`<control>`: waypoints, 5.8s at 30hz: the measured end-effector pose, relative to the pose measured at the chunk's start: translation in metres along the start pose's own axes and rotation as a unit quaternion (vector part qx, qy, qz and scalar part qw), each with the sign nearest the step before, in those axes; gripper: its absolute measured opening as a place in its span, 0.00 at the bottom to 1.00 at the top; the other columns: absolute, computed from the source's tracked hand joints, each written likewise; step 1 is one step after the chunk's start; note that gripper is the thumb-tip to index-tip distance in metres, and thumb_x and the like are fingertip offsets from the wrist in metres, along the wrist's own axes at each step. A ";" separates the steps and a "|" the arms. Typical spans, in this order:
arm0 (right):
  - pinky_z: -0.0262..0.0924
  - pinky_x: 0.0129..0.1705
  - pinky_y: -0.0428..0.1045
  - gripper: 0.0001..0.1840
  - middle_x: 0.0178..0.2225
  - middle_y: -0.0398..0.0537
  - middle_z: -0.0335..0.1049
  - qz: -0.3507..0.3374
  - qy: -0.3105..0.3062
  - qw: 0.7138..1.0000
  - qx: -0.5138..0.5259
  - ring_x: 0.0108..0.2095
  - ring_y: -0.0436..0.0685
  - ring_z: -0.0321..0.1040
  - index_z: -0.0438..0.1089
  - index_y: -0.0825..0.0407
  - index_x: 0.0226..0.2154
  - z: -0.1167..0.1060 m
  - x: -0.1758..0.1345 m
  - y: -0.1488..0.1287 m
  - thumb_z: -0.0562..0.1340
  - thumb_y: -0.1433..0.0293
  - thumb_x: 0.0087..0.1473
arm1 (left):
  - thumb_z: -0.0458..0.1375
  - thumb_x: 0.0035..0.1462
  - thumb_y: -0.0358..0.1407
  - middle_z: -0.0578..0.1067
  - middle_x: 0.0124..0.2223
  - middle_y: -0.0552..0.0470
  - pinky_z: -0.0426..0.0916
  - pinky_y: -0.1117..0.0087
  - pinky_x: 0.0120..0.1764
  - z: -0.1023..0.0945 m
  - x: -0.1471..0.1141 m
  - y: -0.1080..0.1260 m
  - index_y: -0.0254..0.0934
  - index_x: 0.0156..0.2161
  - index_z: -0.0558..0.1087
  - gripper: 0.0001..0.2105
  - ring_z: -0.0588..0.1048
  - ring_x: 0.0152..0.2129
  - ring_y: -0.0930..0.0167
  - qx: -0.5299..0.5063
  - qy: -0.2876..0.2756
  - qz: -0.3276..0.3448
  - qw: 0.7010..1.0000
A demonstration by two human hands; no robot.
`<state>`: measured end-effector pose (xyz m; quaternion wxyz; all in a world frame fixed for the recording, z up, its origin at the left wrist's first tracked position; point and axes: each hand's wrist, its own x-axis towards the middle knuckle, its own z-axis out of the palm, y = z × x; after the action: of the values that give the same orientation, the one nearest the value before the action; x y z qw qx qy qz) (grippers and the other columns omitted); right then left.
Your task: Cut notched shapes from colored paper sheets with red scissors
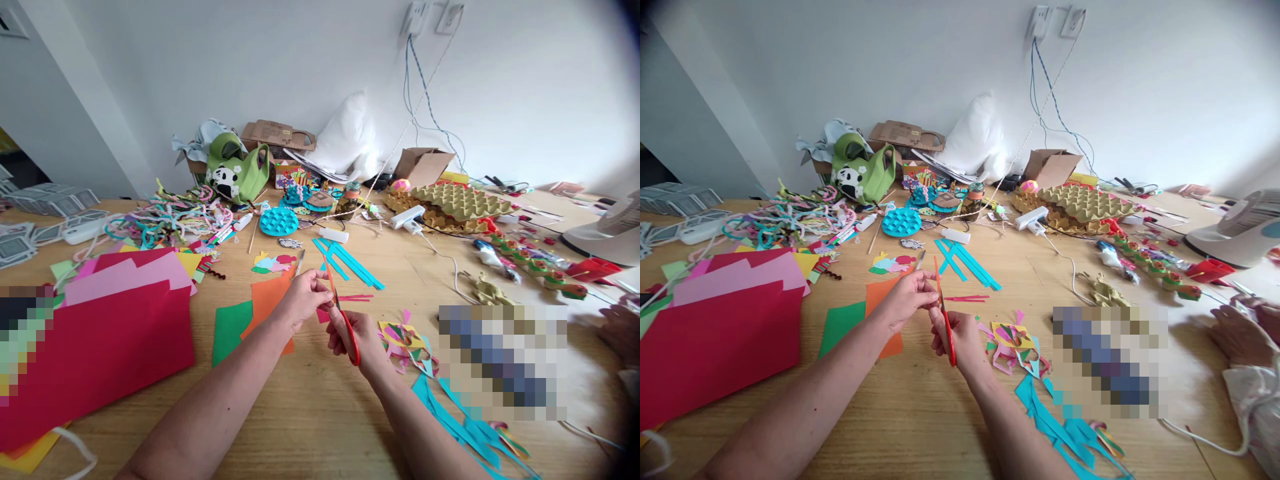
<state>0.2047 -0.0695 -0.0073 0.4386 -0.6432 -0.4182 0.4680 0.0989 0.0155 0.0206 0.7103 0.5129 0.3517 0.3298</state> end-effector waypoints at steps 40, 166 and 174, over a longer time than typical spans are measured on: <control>0.48 0.12 0.40 0.25 0.11 0.42 0.64 0.010 0.000 1.000 -0.013 0.10 0.46 0.59 0.63 0.54 0.18 0.000 0.002 0.007 0.59 0.49 0.46 | 0.56 0.46 0.22 0.69 0.24 0.56 0.67 0.71 0.27 -0.002 0.001 -0.001 0.30 0.43 0.65 0.16 0.71 0.20 0.75 -0.019 -0.020 0.014 1.000; 0.59 0.38 0.49 0.03 0.32 0.51 0.71 -0.330 0.007 0.867 -0.374 0.38 0.58 0.64 0.67 0.52 0.30 -0.020 0.018 0.016 0.58 0.70 0.51 | 0.55 0.50 0.32 0.77 0.32 0.50 0.65 0.72 0.34 -0.082 -0.022 -0.011 0.40 0.34 0.75 0.07 0.73 0.29 0.70 0.412 0.090 0.158 0.893; 0.56 0.36 0.49 0.05 0.28 0.49 0.70 -0.326 -0.055 0.816 -0.475 0.34 0.58 0.62 0.65 0.52 0.31 -0.011 0.015 0.020 0.56 0.75 0.51 | 0.52 0.54 0.29 0.76 0.37 0.48 0.66 0.67 0.41 -0.083 -0.038 -0.023 0.36 0.36 0.73 0.08 0.73 0.35 0.68 0.544 0.101 0.183 0.812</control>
<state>0.2216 -0.0624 -0.0285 0.1821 -0.5713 -0.7967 0.0758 0.0121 0.0196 -0.0138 0.2020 0.8344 0.4429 0.2585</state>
